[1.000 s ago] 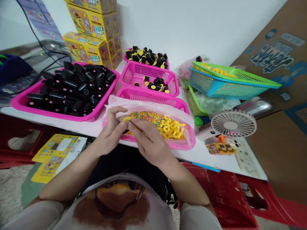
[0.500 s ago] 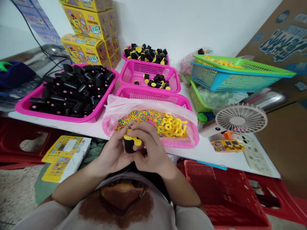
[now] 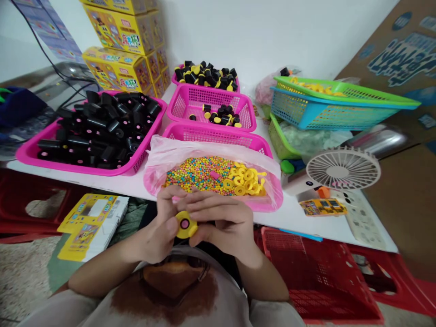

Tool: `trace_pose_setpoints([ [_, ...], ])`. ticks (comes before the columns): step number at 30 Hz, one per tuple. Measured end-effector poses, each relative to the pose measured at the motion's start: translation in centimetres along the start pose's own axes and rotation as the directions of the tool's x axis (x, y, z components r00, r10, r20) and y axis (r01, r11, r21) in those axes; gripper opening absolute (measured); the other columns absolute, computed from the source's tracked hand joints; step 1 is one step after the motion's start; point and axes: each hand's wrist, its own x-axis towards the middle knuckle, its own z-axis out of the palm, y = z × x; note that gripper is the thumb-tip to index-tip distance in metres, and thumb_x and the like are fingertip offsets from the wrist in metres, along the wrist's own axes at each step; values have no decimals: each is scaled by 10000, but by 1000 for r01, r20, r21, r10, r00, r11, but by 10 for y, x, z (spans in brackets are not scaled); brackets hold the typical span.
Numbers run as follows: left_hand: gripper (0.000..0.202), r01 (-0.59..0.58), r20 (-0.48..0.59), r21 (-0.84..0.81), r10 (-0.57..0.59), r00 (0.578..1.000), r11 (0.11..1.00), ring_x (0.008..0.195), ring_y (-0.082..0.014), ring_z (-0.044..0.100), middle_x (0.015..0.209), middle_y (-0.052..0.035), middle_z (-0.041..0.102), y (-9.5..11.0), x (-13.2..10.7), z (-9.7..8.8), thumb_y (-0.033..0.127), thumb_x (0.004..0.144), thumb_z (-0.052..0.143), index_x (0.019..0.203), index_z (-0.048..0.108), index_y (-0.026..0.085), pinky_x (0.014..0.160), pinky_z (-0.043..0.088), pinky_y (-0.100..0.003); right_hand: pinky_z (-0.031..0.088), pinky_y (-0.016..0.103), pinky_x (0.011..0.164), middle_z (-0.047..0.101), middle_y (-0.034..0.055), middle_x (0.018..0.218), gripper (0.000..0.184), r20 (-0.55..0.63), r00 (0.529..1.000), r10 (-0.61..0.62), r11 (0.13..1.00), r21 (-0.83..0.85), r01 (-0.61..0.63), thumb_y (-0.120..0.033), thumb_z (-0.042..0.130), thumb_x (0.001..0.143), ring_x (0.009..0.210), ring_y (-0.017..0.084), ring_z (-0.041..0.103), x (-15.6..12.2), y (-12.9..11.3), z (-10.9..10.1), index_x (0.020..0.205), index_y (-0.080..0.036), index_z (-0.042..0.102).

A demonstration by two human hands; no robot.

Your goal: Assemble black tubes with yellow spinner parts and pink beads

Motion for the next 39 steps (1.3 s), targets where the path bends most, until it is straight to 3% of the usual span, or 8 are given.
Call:
trace_pose_setpoints([
  [3, 206, -297, 203, 487, 224, 953, 822, 1063, -265, 590, 1046, -61, 726, 15, 4, -10, 417, 997, 613, 1147, 618, 276, 1065, 382, -504, 650, 310, 925, 823, 20, 1157, 624, 68, 912, 405, 883, 231, -409, -420, 1018, 622, 1095, 202, 779, 5, -6, 3, 1204, -354, 802],
  [8, 118, -256, 194, 729, 167, 967, 634, 954, -279, 543, 981, -55, 747, 32, 8, -26, 371, 884, 761, 972, 715, 307, 1029, 318, -502, 634, 232, 703, 811, 0, 866, 481, 317, 650, 691, 633, 169, -756, -486, 984, 648, 745, 135, 767, 19, -10, 6, 1031, -238, 831],
  [15, 603, -398, 180, 829, 487, 855, 393, 1423, -291, 449, 1552, -72, 410, 15, 2, -31, 128, 909, 697, 1346, 412, 430, 1158, 365, -519, 670, 347, 890, 814, 13, 882, 439, -88, 808, 582, 794, -154, -588, -489, 956, 686, 815, 172, 786, 117, 26, -31, 977, -201, 798],
  [20, 503, -409, 295, 874, 382, 876, 262, 1352, -319, 498, 1454, -136, 407, 12, -1, -19, 261, 946, 716, 1316, 389, 358, 1093, 438, -543, 602, 259, 1003, 742, 64, 1330, 617, -347, 818, 459, 838, -135, -528, -418, 751, 951, 1040, 140, 787, 195, 53, -74, 1472, -183, 518],
  [24, 534, -378, 299, 907, 353, 887, 183, 1356, -341, 493, 1438, -151, 416, 17, -4, -29, 322, 944, 724, 1368, 400, 330, 1092, 461, -534, 599, 271, 983, 753, 71, 1299, 442, -306, 839, 451, 846, -152, -510, -291, 628, 1031, 1053, 167, 793, 196, 57, -89, 1451, -174, 552],
  [29, 458, -9, 32, 998, 431, 902, -55, 1439, -377, 404, 1481, -165, 415, 70, 3, -99, 352, 926, 696, 1336, 512, 263, 1190, 369, -575, 667, 471, 986, 819, 50, 1177, 379, -123, 870, 478, 861, -134, -491, -299, 816, 881, 1051, 282, 809, 142, 30, -87, 1251, -290, 733],
  [33, 565, 395, -341, 884, 236, 910, -249, 1427, -365, 465, 1459, -162, 532, 146, 30, -179, 354, 902, 586, 1440, 502, 201, 1235, 344, -544, 665, 492, 974, 845, 44, 1023, 322, -82, 834, 546, 820, -152, -552, -456, 888, 791, 964, 280, 819, 96, -9, -77, 1074, -321, 816],
  [39, 1046, 582, -681, 670, -68, 729, -462, 1322, -414, 608, 1554, -200, 481, 183, 89, -241, 556, 745, 738, 1647, 309, 244, 1125, 474, -477, 690, 369, 801, 838, 63, 857, 419, -101, 763, 638, 734, -218, -643, -579, 953, 651, 819, 243, 819, 64, -20, -68, 919, -275, 847],
])
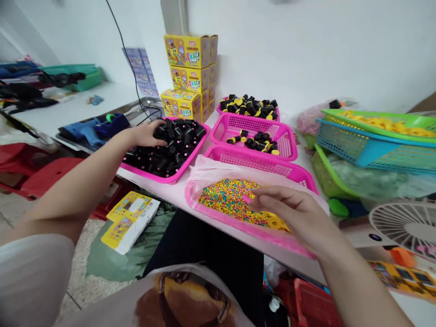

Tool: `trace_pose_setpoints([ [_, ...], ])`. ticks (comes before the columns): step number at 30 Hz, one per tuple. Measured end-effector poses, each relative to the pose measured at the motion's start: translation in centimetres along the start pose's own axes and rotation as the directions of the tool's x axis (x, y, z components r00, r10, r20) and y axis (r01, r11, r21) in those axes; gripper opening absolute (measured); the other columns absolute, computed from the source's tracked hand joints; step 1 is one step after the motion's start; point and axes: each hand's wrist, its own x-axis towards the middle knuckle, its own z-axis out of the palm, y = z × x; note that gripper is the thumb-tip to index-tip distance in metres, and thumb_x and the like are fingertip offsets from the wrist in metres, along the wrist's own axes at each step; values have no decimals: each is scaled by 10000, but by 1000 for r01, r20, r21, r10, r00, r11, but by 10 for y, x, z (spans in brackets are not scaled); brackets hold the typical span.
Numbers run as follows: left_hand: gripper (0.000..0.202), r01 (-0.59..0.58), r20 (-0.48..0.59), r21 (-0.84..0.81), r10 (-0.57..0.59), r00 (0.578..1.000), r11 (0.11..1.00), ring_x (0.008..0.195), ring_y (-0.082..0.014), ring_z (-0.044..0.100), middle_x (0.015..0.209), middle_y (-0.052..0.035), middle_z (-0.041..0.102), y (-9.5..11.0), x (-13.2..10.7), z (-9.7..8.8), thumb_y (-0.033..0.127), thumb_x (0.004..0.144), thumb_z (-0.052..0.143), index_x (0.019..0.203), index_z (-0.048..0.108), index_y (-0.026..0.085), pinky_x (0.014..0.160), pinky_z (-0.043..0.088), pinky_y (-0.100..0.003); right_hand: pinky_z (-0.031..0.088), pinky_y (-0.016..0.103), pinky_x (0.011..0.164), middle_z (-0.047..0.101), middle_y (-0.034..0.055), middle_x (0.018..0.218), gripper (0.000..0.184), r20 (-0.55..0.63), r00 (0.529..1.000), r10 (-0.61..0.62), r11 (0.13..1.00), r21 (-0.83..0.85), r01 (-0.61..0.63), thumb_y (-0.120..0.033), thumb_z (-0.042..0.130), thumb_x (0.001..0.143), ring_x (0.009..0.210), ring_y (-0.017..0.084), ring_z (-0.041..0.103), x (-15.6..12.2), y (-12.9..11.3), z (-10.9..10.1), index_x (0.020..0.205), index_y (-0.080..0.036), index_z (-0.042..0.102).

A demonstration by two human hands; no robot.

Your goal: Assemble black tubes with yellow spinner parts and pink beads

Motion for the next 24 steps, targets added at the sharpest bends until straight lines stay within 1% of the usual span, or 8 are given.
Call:
trace_pose_setpoints([
  [2, 1132, 36, 47, 53, -39, 998, 998, 1329, -502, 587, 1558, -245, 478, 8, 12, 3, 582, 635, 813, 1623, 385, 229, 1089, 484, -541, 687, 355, 787, 829, 56, 820, 408, 27, 999, -25, 1000, 10, 25, -588, 947, 662, 798, 230, 812, 0, 6, 4, 907, -276, 850],
  [4, 1170, 50, 46, 81, -54, 997, 995, 1325, -544, 577, 1564, -284, 465, 14, 17, 7, 563, 564, 853, 1593, 437, 193, 1064, 489, -562, 681, 341, 771, 821, 54, 793, 394, 56, 998, -42, 999, 24, 40, -585, 937, 684, 775, 217, 803, 1, 12, 7, 904, -270, 853],
  [7, 1110, 22, 35, 88, -25, 999, 996, 1262, -484, 637, 1493, -282, 548, 12, 15, 9, 534, 586, 842, 1559, 462, 156, 1028, 511, -506, 673, 328, 760, 818, 58, 795, 385, 95, 995, -20, 999, 44, 16, -571, 933, 703, 762, 203, 794, 0, 18, 10, 910, -257, 853],
  [11, 872, -45, -10, 57, 46, 999, 997, 1201, -383, 669, 1297, -175, 708, 1, 6, 8, 472, 654, 802, 1443, 558, 192, 1005, 519, -417, 671, 359, 754, 810, 74, 781, 436, 102, 994, 28, 998, 52, -34, -591, 943, 668, 761, 218, 786, -2, 23, 15, 888, -227, 847],
  [14, 726, -71, -82, 21, 72, 994, 997, 1162, -339, 671, 1267, -124, 716, -3, -4, 8, 415, 659, 788, 1336, 614, 217, 1000, 522, -379, 663, 364, 768, 806, 79, 784, 460, 111, 993, 51, 997, 48, -57, -605, 940, 662, 770, 219, 779, -3, 28, 18, 893, -219, 846],
  [20, 457, -74, -192, -72, 59, 980, 995, 1060, -316, 667, 1108, -97, 718, -8, -26, 1, 293, 641, 731, 1082, 674, 188, 965, 537, -379, 646, 367, 833, 807, 74, 819, 404, 177, 984, 15, 997, 70, -28, -570, 895, 760, 828, 220, 775, -6, 38, 20, 969, -228, 849],
  [22, 427, -84, -211, -110, 59, 976, 990, 988, -281, 665, 1041, -71, 707, -10, -36, -4, 298, 661, 695, 1071, 652, 186, 921, 543, -362, 644, 353, 814, 800, 68, 791, 392, 175, 984, -9, 997, 78, -5, -566, 893, 762, 812, 215, 775, -8, 37, 21, 952, -227, 849],
  [24, 429, -160, -259, -234, 97, 961, 959, 922, -242, 646, 992, -43, 678, -8, -48, -7, 323, 666, 680, 1068, 618, 186, 882, 540, -341, 642, 333, 789, 798, 64, 773, 368, 187, 982, -40, 998, 64, 28, -561, 881, 777, 790, 204, 776, -10, 35, 24, 930, -228, 847],
])
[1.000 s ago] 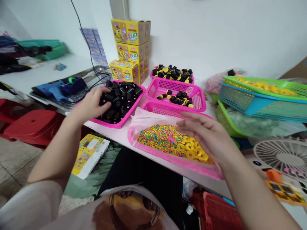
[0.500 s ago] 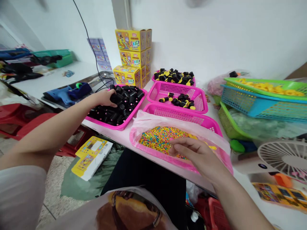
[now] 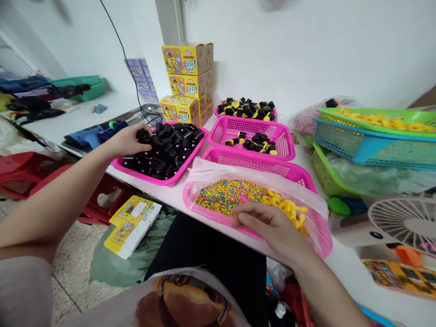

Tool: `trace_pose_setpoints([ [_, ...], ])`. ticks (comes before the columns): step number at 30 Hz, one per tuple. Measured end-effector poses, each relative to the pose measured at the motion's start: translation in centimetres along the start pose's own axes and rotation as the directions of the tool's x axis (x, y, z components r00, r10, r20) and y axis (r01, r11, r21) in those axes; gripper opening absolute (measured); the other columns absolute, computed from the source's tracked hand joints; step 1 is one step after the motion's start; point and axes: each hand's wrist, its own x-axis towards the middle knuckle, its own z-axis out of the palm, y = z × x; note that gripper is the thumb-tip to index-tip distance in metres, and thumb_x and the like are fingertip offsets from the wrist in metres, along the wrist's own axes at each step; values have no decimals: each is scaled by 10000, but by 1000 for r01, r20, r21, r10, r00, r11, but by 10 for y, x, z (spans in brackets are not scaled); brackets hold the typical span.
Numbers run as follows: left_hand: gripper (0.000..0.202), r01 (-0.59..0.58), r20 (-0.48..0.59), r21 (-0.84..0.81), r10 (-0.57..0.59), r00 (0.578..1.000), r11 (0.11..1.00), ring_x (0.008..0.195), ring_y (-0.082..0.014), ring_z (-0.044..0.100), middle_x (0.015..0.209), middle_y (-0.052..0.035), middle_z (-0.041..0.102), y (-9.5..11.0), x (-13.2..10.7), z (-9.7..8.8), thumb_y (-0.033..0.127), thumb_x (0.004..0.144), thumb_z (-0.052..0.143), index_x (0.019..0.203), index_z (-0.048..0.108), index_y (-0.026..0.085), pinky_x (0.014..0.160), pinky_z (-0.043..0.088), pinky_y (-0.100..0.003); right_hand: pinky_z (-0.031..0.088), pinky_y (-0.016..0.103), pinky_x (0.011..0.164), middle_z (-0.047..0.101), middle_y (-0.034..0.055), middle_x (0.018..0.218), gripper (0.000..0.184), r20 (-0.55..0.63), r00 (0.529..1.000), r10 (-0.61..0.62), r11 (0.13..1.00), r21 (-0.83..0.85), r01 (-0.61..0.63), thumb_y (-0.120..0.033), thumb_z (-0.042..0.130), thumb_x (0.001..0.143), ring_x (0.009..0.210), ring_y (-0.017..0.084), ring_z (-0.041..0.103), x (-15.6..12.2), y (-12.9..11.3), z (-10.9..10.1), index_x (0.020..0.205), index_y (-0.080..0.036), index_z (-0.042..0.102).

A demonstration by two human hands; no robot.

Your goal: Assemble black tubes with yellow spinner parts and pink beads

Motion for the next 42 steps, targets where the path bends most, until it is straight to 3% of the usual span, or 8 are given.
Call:
trace_pose_setpoints([
  [8, 436, -191, -77, -865, 254, 964, 463, 891, -177, 626, 1006, -39, 640, 88, -65, 44, 221, 619, 863, 929, 557, 207, 815, 524, -284, 659, 377, 874, 748, 107, 1319, 468, -57, 950, -306, 926, -251, 283, -454, 763, 912, 1046, 218, 762, 20, -1, 53, 1344, -281, 712],
  [12, 334, -219, -109, -963, 520, 847, 155, 937, -167, 659, 1039, -44, 631, 135, -96, 80, 113, 747, 803, 969, 574, 212, 820, 546, -270, 618, 422, 1025, 705, 102, 1414, 513, -88, 912, -401, 897, -240, 371, -425, 768, 916, 1230, 253, 714, 31, 2, 66, 1396, -273, 667],
  [15, 308, -320, -258, -946, 482, 837, 50, 1048, -178, 680, 1109, -43, 591, 155, -108, 107, 84, 825, 741, 1017, 548, 228, 875, 576, -282, 606, 408, 1031, 788, 59, 1192, 388, -250, 898, -362, 932, -113, 344, -450, 831, 863, 1125, 230, 742, 29, 7, 60, 1192, -268, 734],
  [20, 269, -568, -487, -818, 413, 770, 93, 1301, -224, 634, 1160, -48, 569, 178, -123, 139, 39, 920, 649, 1046, 533, 246, 1125, 522, -414, 633, 398, 935, 742, 0, 1055, 296, -476, 863, -172, 904, 273, 330, -549, 738, 937, 998, 184, 725, 10, 24, 73, 1084, -321, 618],
  [28, 273, -728, -490, -674, 661, 568, 125, 1516, -339, 426, 1359, -110, 470, 181, -141, 136, 259, 975, 612, 1209, 478, 298, 1263, 365, -639, 616, 295, 932, 694, -26, 1085, 222, -429, 835, -343, 836, 267, 480, -363, 790, 941, 1034, 138, 715, -7, 29, 90, 1107, -359, 642],
  [31, 231, -672, -407, -713, 663, 629, 200, 1566, -345, 367, 1466, -119, 429, 179, -145, 131, 468, 1067, 466, 1245, 482, 321, 1242, 405, -617, 596, 284, 962, 700, -29, 1141, 209, -442, 801, -404, 815, 223, 535, -287, 772, 958, 1062, 120, 712, -7, 28, 83, 1113, -362, 652],
  [37, 322, -593, -260, -743, 682, 684, 311, 1419, -267, 603, 1464, -95, 634, 180, -152, 119, 189, 1077, 468, 1347, 514, 359, 1172, 530, -500, 527, 330, 1078, 659, 16, 1259, 254, -390, 678, -623, 773, -176, 610, -160, 680, 996, 1237, 147, 630, -14, 26, 76, 1166, -341, 632],
  [42, 1002, -469, -162, -822, 658, 736, 323, 1589, -248, 381, 1725, -66, 383, 177, -150, 110, 32, 993, 512, 1635, -78, 526, 1270, 407, -567, 527, 391, 1098, 645, 37, 1276, 266, -322, 663, -676, 736, -351, 579, -154, 613, 1025, 1255, 176, 624, -16, 23, 72, 1213, -342, 610],
])
